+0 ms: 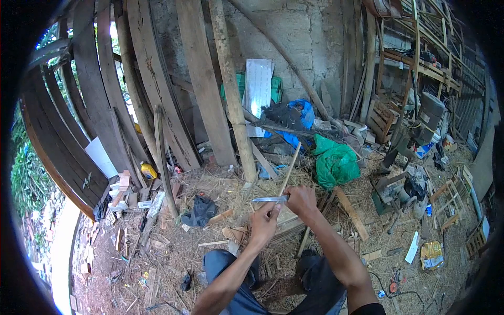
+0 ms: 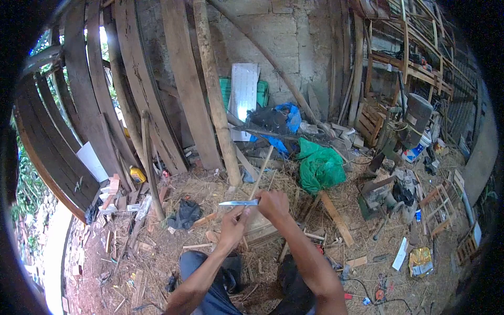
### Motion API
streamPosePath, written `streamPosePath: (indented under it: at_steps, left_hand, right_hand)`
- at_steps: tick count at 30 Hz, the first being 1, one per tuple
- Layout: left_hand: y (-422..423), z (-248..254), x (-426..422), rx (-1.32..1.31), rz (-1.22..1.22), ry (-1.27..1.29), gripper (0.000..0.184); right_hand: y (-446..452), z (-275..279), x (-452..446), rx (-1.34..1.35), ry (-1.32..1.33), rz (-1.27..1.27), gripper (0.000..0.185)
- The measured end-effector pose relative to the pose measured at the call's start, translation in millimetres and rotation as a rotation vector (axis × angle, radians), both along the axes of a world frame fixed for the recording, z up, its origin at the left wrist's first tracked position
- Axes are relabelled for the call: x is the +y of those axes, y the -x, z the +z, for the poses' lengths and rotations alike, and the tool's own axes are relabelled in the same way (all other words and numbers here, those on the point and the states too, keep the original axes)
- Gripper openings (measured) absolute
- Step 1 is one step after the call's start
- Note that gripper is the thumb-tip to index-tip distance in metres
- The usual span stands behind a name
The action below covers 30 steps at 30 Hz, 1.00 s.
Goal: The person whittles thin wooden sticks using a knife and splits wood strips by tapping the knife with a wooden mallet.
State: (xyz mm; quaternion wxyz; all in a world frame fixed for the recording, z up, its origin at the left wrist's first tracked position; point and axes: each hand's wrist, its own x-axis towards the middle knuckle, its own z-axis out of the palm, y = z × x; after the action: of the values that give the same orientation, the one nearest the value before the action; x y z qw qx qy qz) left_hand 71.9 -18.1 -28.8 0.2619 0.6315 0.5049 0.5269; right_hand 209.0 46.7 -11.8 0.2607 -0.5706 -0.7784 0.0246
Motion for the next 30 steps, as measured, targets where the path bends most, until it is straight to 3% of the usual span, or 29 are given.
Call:
streamPosePath:
  at_steps: [5, 7, 11, 13, 15, 19, 22, 27, 29, 30]
  left_hand:
    - [3, 5, -7, -0.145, -0.044, 0.064, 0.026]
    - [11, 14, -11, -0.169, -0.070, 0.322, 0.032]
    - [26, 6, -24, -0.175, -0.101, 0.127, 0.031]
    - [33, 7, -38, -0.240, -0.146, 0.356, 0.030]
    - [37, 5, -43, -0.318, -0.184, 0.498, 0.029]
    - [29, -5, -35, -0.286, -0.250, 0.517, 0.028]
    - [28, -13, -27, -0.231, -0.257, 0.439, 0.028]
    - [30, -12, -15, -0.262, -0.298, 0.386, 0.028]
    - [30, 7, -16, -0.629, -0.350, 0.629, 0.029]
    - [31, 7, -15, -0.627, -0.342, 0.630, 0.029]
  right_hand:
    - [2, -15, 4, -0.019, -0.008, -0.036, 0.015]
    - [5, -21, 8, -0.029, -0.028, -0.083, 0.014]
    - [-23, -10, 25, 0.153, 0.135, -0.351, 0.018]
    - [-41, -4, 31, 0.196, 0.153, -0.421, 0.021]
    - [-45, -3, 30, 0.071, 0.065, -0.496, 0.025]
    - [-49, -12, 20, 0.101, 0.082, -0.502, 0.028]
    - [-37, -14, 17, 0.143, 0.161, -0.459, 0.030]
    - [-4, -13, -12, -0.022, 0.171, 0.005, 0.024]
    - [6, -3, -21, 0.027, 0.149, 0.058, 0.023]
    - [9, 0, -24, 0.072, 0.127, 0.106, 0.022]
